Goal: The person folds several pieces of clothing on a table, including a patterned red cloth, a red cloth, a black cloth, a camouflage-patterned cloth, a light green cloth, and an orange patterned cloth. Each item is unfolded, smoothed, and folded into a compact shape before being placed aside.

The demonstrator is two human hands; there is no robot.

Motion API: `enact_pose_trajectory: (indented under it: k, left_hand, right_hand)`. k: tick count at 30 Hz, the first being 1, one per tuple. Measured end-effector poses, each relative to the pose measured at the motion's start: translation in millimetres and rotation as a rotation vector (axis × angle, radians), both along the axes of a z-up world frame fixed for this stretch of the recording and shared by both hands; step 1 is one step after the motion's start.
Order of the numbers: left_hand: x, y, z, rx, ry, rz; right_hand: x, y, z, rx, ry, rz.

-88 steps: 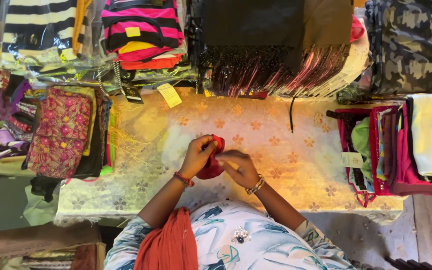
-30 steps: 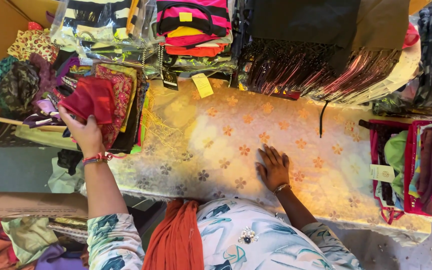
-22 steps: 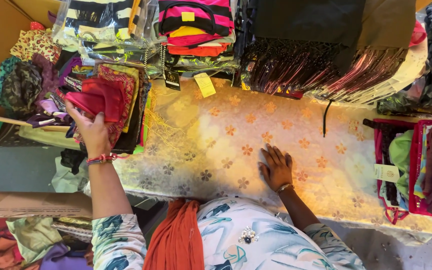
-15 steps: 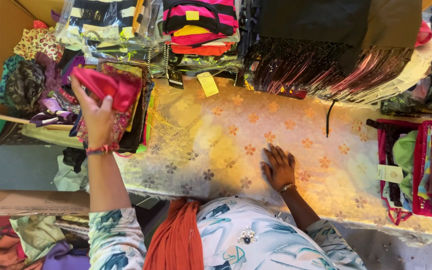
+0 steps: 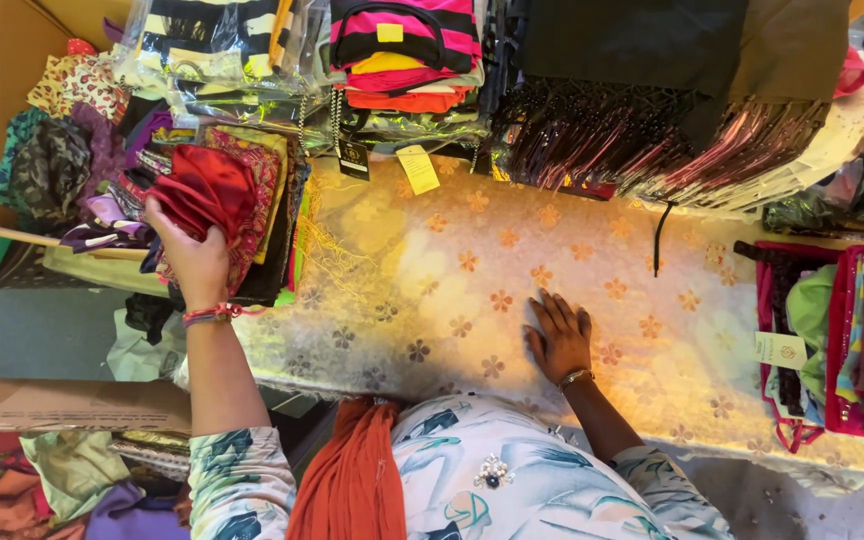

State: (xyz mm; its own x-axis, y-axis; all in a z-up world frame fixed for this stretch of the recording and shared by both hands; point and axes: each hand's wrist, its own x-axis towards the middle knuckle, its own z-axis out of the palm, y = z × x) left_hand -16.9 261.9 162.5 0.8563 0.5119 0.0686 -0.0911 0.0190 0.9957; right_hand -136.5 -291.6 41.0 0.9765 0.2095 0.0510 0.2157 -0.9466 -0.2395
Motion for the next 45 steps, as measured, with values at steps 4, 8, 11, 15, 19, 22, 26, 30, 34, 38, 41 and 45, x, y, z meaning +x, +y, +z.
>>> enact_pose_trajectory:
  k: [4,8,11,15,19,22,26,30,34,38,41,45]
  left_hand:
    - [-8,4,-7,0.621,0.094,0.107]
    - [-2,-11,12,0.744,0.117,0.156]
    - [17,-6,2,0.801,0.101,0.062]
    - [47,-27,38,0.891,-0.013,-0.02]
    - [55,-47,92,0.936,-0.134,-0.065]
    - [53,-38,83,0.732,0.071,-0.05]
    - [38,-3,16,0.849,-0.108,0.047]
    - [11,-2,1,0.727,0.084,0.081]
    - [-4,-25,35,0.829,0.368,0.082]
    - [-1,-18,18,1.358,0.638,0.228]
    - [13,-1,-10,1.641,0.545,0.22]
    - [33,6,-18,1.457,0.297,-0.141]
  right_hand:
    - [0,0,1,0.006,0.001,0.002]
    - [0,0,2,0.019,0.009,-0.001]
    - [0,-1,1,0.022,-0.001,0.003]
    - [-1,-2,0,0.025,-0.014,0.009]
    - [0,-1,0,0.028,-0.01,0.006]
    - [-1,-3,-4,0.033,-0.021,0.004]
    - [-1,-2,-3,0.02,-0.013,0.0]
    - [-1,-3,-3,0.017,-0.012,0.002]
    - [0,-2,-2,0.009,-0.018,0.003]
    - [-1,-1,-1,0.014,-0.019,0.002]
    - [0,-1,-1,0.015,-0.021,-0.01]
    - [0,0,1,0.009,-0.006,-0.012]
